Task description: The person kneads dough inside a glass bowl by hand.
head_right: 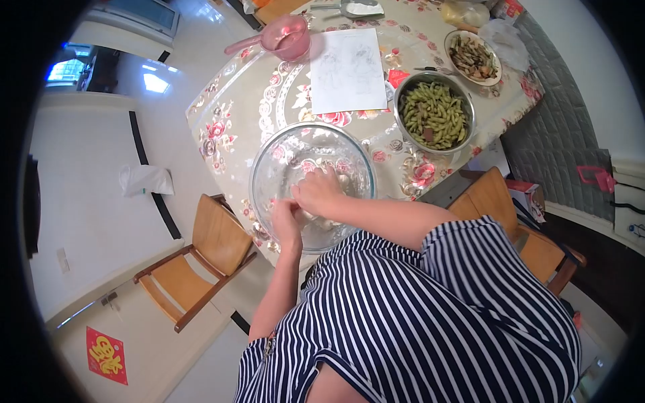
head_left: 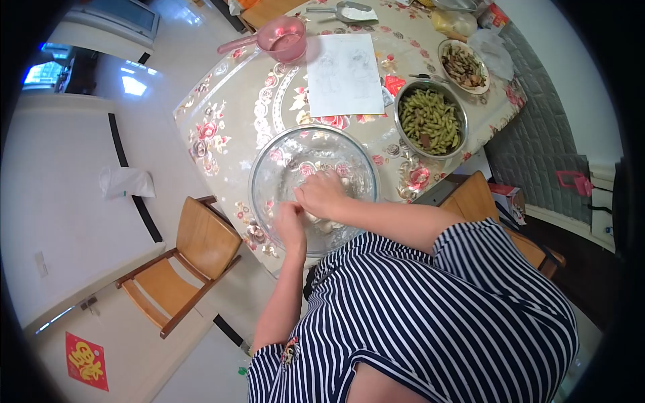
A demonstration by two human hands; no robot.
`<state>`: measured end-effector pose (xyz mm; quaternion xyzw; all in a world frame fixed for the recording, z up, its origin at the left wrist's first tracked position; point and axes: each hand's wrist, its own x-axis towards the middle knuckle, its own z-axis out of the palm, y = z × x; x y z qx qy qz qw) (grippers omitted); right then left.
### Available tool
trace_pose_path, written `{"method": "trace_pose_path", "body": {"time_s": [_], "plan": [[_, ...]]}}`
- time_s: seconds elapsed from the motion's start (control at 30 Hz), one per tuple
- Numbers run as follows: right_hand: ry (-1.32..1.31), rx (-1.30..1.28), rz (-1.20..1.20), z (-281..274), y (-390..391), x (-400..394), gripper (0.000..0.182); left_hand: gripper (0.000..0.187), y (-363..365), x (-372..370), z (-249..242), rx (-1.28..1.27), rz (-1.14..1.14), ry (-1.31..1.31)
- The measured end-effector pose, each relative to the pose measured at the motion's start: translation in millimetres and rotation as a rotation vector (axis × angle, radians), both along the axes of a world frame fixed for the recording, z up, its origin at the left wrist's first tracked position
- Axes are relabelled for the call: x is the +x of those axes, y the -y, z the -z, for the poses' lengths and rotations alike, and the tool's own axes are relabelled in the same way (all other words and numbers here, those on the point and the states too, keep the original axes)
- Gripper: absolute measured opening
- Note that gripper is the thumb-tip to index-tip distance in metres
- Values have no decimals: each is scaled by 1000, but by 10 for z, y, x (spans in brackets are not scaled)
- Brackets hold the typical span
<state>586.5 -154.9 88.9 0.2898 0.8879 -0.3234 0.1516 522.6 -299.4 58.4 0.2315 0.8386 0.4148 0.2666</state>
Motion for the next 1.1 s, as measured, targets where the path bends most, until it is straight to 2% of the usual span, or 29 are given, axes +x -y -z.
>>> {"method": "trace_pose_path", "body": {"time_s": [0.03, 0.07, 0.13, 0.17, 0.3, 0.37, 0.43, 0.63, 0.7, 0.77, 0.87, 1.03, 1.1], "plan": [[-116, 58, 11, 47, 85, 113, 46, 22, -76, 17, -2, 146, -305, 331], [-230, 118, 25, 104, 167, 192, 46, 22, -152, 109, -7, 143, -303, 340], [-261, 214, 67, 254, 270, 264, 39, 27, -330, 332, 54, -172, 11, -412], [-306, 237, 109, 315, 279, 301, 36, 30, -359, 388, 66, -199, -35, -460], [-424, 291, 202, 390, 235, 205, 26, 32, -358, 314, 270, -309, -57, -366], [-450, 312, 209, 447, 189, 133, 25, 27, -395, 261, 335, -189, -58, -555], [-559, 324, 193, 540, 91, 85, 19, 27, -462, 194, 378, -190, -61, -515], [-623, 369, 130, 800, -148, -204, 14, 27, -659, -70, 537, -280, -60, -469], [-608, 345, 109, 861, -228, -271, 16, 28, -716, -127, 606, -280, -60, -487], [-591, 314, 86, 887, -268, -281, 17, 34, -751, -115, 619, -395, -101, -525], [-456, 219, 6, 833, -362, -395, 24, 41, -851, -168, 544, -477, -149, -463], [-178, 105, -49, 637, -430, -503, 34, 48, -883, -207, 542, -445, -175, -417], [-233, 110, -48, 614, -404, -461, 35, 49, -850, -207, 440, -426, -183, -415]]}}
